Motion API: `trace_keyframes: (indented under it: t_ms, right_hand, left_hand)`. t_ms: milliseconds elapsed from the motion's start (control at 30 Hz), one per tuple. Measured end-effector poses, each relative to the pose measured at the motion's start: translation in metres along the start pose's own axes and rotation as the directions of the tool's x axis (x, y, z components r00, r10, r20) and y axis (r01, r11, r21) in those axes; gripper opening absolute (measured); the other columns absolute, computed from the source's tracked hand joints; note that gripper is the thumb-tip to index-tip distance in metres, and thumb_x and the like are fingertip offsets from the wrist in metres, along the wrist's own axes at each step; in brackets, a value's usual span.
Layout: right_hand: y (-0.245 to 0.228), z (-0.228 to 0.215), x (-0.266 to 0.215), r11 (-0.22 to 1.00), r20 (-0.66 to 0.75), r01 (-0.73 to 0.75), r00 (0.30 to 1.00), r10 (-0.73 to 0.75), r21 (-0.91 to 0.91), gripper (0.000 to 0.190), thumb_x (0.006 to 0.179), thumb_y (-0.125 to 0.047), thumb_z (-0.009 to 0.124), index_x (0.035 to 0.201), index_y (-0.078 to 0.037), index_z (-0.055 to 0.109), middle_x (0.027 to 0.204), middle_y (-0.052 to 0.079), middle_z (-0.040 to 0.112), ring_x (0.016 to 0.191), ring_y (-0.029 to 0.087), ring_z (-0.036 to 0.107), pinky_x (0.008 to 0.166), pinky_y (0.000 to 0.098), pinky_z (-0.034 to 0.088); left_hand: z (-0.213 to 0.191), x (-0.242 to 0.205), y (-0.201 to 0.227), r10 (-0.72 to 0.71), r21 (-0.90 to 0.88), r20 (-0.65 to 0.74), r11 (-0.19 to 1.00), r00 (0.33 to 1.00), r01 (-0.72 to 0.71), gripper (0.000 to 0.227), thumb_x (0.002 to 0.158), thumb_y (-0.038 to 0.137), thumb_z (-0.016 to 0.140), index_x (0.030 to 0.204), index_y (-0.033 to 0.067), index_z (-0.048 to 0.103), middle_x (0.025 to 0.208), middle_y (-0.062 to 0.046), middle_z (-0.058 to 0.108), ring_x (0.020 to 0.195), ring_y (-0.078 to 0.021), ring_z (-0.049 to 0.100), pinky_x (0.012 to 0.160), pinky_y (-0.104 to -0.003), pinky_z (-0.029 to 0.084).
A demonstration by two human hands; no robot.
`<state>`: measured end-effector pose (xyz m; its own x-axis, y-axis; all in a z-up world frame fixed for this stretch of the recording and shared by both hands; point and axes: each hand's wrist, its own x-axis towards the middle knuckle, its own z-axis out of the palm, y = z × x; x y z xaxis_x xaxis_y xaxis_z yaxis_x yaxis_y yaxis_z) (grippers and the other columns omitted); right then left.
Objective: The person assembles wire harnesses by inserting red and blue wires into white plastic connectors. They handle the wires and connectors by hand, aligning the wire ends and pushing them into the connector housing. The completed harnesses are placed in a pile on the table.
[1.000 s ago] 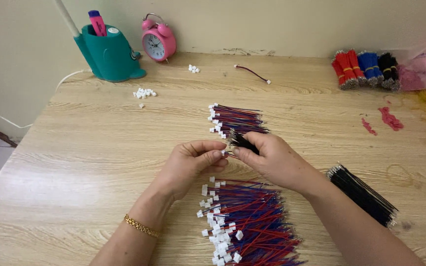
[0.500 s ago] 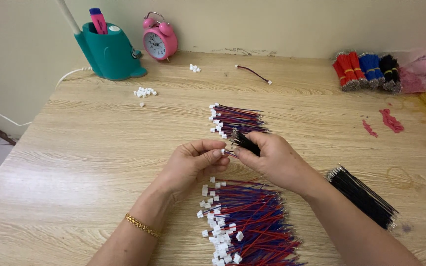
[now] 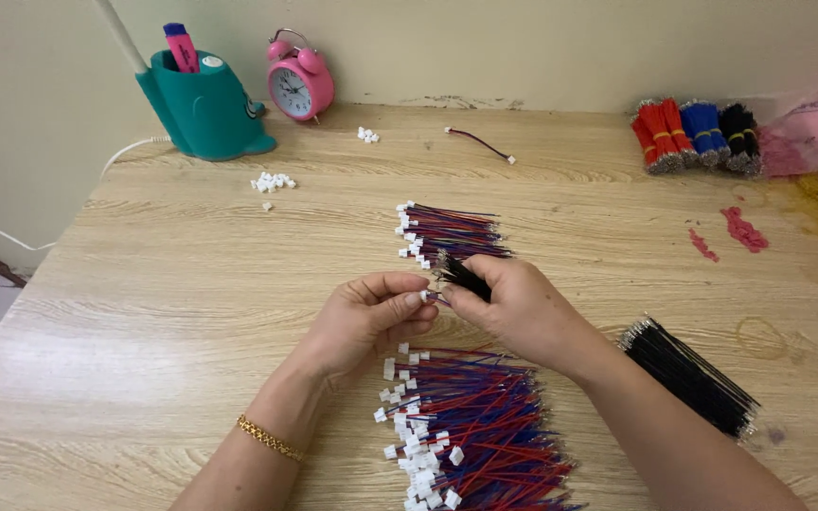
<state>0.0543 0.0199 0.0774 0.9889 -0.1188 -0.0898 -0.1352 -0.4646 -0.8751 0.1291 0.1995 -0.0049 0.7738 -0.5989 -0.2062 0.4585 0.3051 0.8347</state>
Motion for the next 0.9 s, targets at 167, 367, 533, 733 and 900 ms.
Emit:
trace_keyframes:
  t_ms: [167,367,533,733,900]
  right_hand:
    - [0.000,0.001,-0.002,0.990,-0.032,0.029,0.999,-0.034,-0.135,0.018,0.085,-0.019,0.069,0.093,-0.003,0.072,0.065,0.012,0.066,0.061,0.017,0.055,0.056,0.0297,0.044]
    - [0.009,0.005,0.000,0.979,-0.042,0.062,0.997,-0.072,-0.195,0.019,0.083,-0.023,0.071,0.092,-0.007,0.072,0.067,0.011,0.067,0.063,0.018,0.058,0.057,0.0308,0.045]
    - [0.005,0.003,-0.001,0.987,-0.016,0.033,0.999,-0.036,-0.160,0.018,0.085,-0.020,0.068,0.094,-0.005,0.072,0.066,0.011,0.066,0.063,0.017,0.056,0.058,0.0304,0.045]
    - [0.002,0.006,-0.001,0.997,0.007,0.025,1.000,-0.025,-0.075,0.015,0.086,-0.015,0.066,0.094,-0.003,0.072,0.067,0.008,0.068,0.065,0.016,0.056,0.058,0.0278,0.044]
    - [0.012,0.007,0.005,0.996,0.027,0.056,0.998,-0.054,-0.074,0.016,0.087,-0.016,0.066,0.094,-0.002,0.071,0.066,0.011,0.068,0.063,0.016,0.055,0.057,0.0301,0.044]
  left_hand:
    - [0.004,-0.003,0.001,0.019,0.042,-0.019,0.999,1.000,-0.018,0.020,0.085,-0.001,0.068,0.105,-0.0048,0.069,0.087,-0.014,0.069,0.082,-0.0270,0.073,0.077,-0.038,0.064]
    - [0.006,-0.002,0.002,0.055,0.104,-0.041,0.993,0.998,-0.050,0.020,0.085,0.000,0.069,0.105,-0.0047,0.069,0.086,-0.014,0.070,0.081,-0.0266,0.073,0.077,-0.039,0.064]
    - [0.010,-0.004,0.006,0.069,0.128,-0.029,0.990,0.997,-0.065,0.019,0.085,0.000,0.069,0.103,-0.0049,0.069,0.087,-0.014,0.070,0.080,-0.0245,0.073,0.077,-0.037,0.064]
    - [0.017,-0.009,0.009,0.083,0.106,-0.040,0.991,0.996,-0.078,0.016,0.084,-0.001,0.069,0.100,-0.0057,0.068,0.087,-0.016,0.071,0.079,-0.0266,0.073,0.077,-0.040,0.064]
    - [0.015,-0.005,0.005,0.104,0.133,-0.036,0.986,0.994,-0.098,0.017,0.085,-0.001,0.069,0.101,-0.0065,0.068,0.087,-0.016,0.070,0.078,-0.0249,0.073,0.075,-0.038,0.064]
